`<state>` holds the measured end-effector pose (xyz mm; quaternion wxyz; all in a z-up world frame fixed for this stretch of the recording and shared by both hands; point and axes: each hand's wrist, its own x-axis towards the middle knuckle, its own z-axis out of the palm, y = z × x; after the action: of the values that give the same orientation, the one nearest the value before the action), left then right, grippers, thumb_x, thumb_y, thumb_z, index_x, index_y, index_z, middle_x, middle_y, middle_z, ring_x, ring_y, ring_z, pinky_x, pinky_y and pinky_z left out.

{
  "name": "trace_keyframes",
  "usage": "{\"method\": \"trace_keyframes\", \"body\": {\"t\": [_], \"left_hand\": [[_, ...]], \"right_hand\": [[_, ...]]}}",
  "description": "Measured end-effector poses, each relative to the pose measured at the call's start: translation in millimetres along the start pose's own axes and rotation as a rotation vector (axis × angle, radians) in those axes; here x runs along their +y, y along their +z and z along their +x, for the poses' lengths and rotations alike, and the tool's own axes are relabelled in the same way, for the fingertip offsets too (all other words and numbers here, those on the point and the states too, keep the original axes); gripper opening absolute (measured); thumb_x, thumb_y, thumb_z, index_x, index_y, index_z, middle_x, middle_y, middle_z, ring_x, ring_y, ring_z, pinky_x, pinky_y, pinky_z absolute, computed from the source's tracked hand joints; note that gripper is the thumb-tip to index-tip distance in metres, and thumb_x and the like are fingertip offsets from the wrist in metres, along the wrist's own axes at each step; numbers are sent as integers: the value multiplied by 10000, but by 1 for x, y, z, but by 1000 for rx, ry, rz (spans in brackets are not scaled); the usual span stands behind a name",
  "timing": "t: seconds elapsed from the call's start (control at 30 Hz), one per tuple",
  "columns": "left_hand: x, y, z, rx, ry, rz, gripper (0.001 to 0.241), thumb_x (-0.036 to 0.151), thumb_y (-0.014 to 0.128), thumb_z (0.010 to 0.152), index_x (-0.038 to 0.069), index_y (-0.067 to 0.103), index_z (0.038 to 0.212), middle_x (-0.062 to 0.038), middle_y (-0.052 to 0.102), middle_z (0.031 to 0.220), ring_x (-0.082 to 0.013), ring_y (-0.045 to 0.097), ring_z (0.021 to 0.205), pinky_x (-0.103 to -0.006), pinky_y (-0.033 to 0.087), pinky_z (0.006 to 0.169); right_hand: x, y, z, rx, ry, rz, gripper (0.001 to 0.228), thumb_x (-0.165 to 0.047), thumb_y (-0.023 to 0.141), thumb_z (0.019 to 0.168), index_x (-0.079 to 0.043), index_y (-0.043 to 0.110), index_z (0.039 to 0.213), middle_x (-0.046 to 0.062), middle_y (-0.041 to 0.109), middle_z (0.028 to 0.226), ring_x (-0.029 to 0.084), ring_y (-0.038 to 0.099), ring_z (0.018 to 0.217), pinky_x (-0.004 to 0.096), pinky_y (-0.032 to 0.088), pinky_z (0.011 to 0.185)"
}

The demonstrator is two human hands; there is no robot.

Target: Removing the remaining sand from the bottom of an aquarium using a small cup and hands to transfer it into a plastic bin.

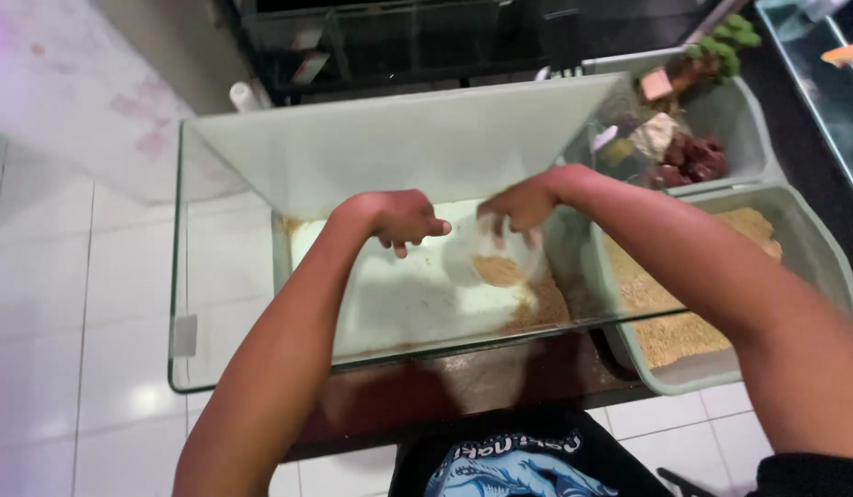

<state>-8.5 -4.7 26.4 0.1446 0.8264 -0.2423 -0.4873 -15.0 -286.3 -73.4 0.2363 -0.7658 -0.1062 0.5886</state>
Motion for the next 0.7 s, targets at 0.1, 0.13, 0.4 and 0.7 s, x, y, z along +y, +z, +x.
{"method": "trace_keyframes", "body": {"t": [0.1, 0.13, 0.4, 0.7], "left_hand": [[10, 3, -4, 22, 56, -100, 550, 423, 527, 1078, -34, 724, 1313, -189, 759, 1046, -255, 797, 825, -367, 633, 782], [13, 2, -5, 46, 107, -169, 476, 373, 526, 1072, -33, 733, 1212, -171, 746, 1004, -249, 792, 816, -354, 637, 788], [73, -26, -16, 221, 266, -287, 439, 346, 612, 1107, -67, 740, 1032, -213, 739, 917, -298, 798, 795, -421, 677, 806], [246, -13, 65, 243, 530, -130, 373, 279, 569, 1134, -24, 716, 974, -190, 713, 849, -297, 767, 667, -379, 668, 574]], "right_hand": [[-16, -3, -33, 146, -163, 204, 708, 122, 394, 891, -38, 458, 1578, 366, 691, 1274, 497, 808, 758, 561, 720, 682], [-16, -5, -39, 221, -236, 235, 638, 95, 367, 930, 5, 442, 1557, 355, 700, 1222, 483, 803, 749, 571, 712, 686], [-27, 21, -166, 506, -416, 413, 548, 29, 345, 1046, 1, 430, 1587, 284, 721, 1085, 405, 799, 689, 543, 729, 649], [90, 88, -290, 956, -410, 686, 726, -26, 481, 997, -109, 381, 1711, 321, 751, 1108, 363, 792, 653, 443, 721, 509]]}}
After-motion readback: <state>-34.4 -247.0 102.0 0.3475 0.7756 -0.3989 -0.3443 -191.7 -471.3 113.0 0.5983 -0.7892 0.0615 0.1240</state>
